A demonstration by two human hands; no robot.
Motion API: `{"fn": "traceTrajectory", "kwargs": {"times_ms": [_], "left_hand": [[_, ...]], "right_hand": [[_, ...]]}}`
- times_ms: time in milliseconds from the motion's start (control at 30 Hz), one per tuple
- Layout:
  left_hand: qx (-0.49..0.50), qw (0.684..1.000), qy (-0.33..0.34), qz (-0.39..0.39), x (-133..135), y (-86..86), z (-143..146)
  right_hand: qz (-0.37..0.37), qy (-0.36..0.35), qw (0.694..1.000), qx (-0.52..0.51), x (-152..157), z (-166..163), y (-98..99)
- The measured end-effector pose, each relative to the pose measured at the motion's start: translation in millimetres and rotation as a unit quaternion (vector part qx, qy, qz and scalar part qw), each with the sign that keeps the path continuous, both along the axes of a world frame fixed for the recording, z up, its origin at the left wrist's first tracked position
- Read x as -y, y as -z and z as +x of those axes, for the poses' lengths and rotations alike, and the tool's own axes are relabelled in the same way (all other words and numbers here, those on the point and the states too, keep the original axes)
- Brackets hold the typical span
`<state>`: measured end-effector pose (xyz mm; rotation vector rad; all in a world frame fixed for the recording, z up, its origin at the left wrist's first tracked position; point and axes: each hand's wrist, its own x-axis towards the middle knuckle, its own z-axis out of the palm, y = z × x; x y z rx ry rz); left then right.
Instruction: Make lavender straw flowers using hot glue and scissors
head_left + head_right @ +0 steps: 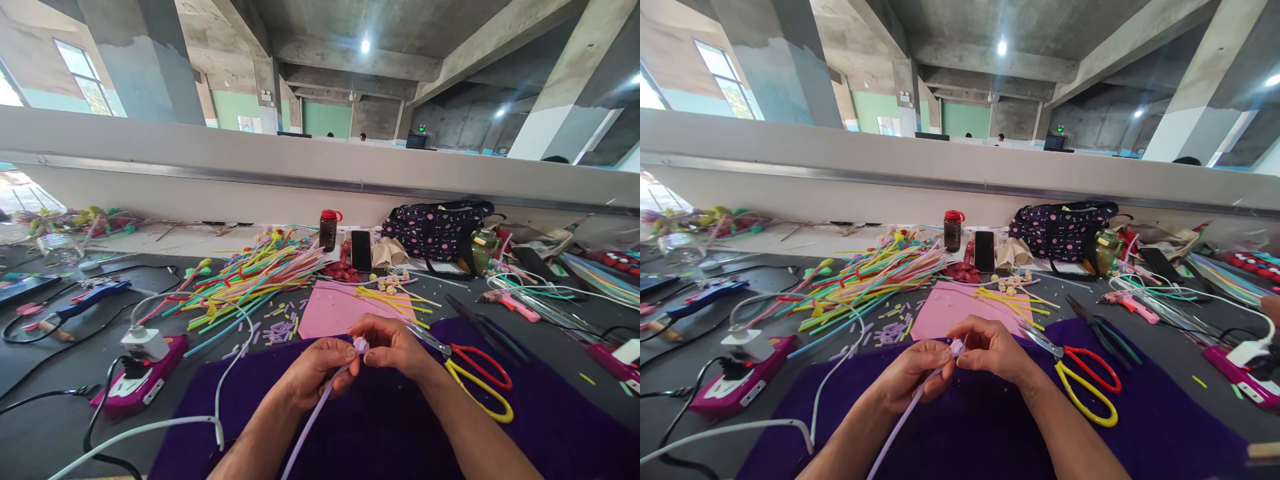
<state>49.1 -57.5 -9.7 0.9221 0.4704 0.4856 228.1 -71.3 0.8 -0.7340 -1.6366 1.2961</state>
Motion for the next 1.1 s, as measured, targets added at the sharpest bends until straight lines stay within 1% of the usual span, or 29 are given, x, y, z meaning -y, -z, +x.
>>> {"fn": "traceTrajectory", "kwargs": {"times_ms": [167,333,533,1100], "left_hand": [[0.006,1.000,0.004,-0.002,0.1,-0.6,-0.2],[0.001,1.000,0.010,-0.005,0.1,-2.4,0.0],[-0.001,1.000,0.005,-0.002,-0.1,-1.2,-0.1],[0.002,1.000,-0.001,0.022,0.6,-0.7,0.1]], "right_hand": [[0.011,-0.009,1.000,-0.005,0.1,-0.3,-0.6],[0.019,0.009,1.000,0.021,0.9,-0.1,-1.6],[0.005,0.016,0.999,0.035,2.6,-0.9,-3.0],[0.015,0.014,0.998,0.062,2.2,-0.8,0.9]]}}
